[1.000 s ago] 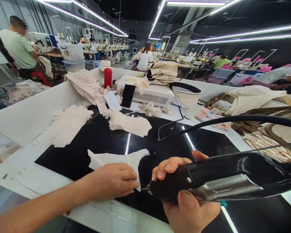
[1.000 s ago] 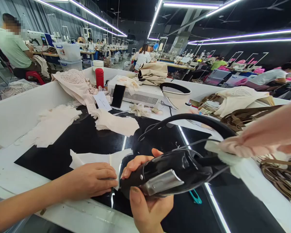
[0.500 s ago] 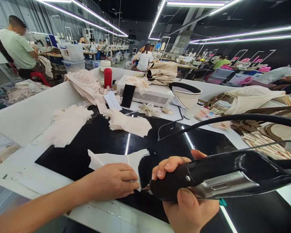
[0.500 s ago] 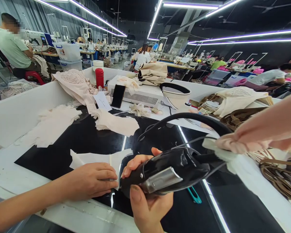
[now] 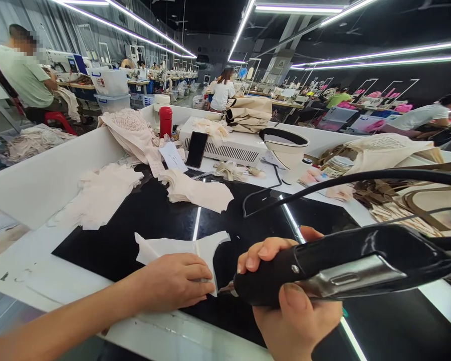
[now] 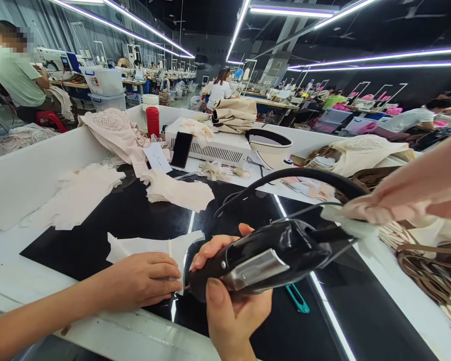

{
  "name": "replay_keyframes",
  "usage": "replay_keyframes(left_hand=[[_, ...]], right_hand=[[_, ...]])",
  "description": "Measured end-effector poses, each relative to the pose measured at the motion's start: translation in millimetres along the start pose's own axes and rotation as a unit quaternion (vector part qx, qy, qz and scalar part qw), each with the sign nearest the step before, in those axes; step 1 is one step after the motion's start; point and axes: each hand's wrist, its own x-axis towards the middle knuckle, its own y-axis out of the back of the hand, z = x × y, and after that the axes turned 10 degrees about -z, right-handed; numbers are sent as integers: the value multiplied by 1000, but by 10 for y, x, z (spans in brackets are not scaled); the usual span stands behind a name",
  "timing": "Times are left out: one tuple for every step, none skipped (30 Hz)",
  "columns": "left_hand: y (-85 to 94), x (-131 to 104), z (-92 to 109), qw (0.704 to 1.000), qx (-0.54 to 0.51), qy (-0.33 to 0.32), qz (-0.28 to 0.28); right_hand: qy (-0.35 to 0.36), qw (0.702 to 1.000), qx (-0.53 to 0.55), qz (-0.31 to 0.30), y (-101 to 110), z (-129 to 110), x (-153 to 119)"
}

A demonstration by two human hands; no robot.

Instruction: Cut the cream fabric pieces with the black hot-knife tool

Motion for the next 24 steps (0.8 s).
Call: replay_keyframes(left_hand=[[-2,-2,-1,1000,1,0,-1],[-3,-4,-2,1000,2,-1,0],[-5,-6,-3,1000,2,-2,1],[-5,-8,-5,1000,2,-3,3],[-5,-8,-6,1000,2,-4,3],[-5,-8,-6,1000,0,-6,3],[-3,-8,-7,1000,-3,-8,3],[-2,-7,-6,1000,-5,-10,2],[0,-6,-6,1000,-7,-10,0],[1,-6,-6,1000,-8,-9,-2],[2,-6,-6,1000,-8,-8,-5],[1,-7,-6,1000,-6,-6,-10],[-1,-9,-7,1000,-5,-3,-14],[-3,-11,-7,1000,-3,-1,-17],[-7,-13,-7,1000,-2,0,-19],[-11,-15,-7,1000,-1,0,-20],[-14,-17,-6,1000,0,1,-21],[-18,-19,-6,1000,2,0,-20],[-21,-20,-6,1000,3,-1,-18],[-24,-21,-6,1000,3,-2,-16],[-26,-21,-7,1000,3,-2,-12],[-28,-21,-7,1000,3,-3,-7],[-28,-22,-8,1000,3,-4,-2],[-28,-23,-9,1000,4,-4,0]], right_hand=[[-1,1000,2,-2,0,7,0],[-2,1000,5,-4,0,16,-3],[-5,1000,8,-5,1,26,-8],[-5,1000,10,-5,1,36,-15],[-6,1000,12,-6,2,45,-21],[-6,1000,13,-6,1,52,-26],[-7,1000,15,-6,0,56,-30],[-7,1000,17,-7,-2,58,-33],[-7,1000,19,-9,-5,59,-35],[-7,1000,20,-12,-7,58,-36],[-6,1000,19,-13,-9,57,-38],[-5,1000,17,-13,-11,55,-40],[-4,1000,14,-12,-12,55,-42],[-3,1000,11,-10,-12,56,-44],[-4,1000,8,-9,-12,58,-47],[-4,1000,6,-9,-12,61,-49],[-4,1000,5,-10,-13,66,-51],[-4,1000,3,-12,-14,70,-54],[-3,1000,0,-13,-15,74,-56],[-1,1000,-4,-14,-18,77,-59],[0,1000,-7,-16,-20,78,-62],[1,1000,-9,-17,-23,77,-65],[1,1000,-11,-18,-25,74,-67],[0,1000,-10,-20,-27,71,-68]])
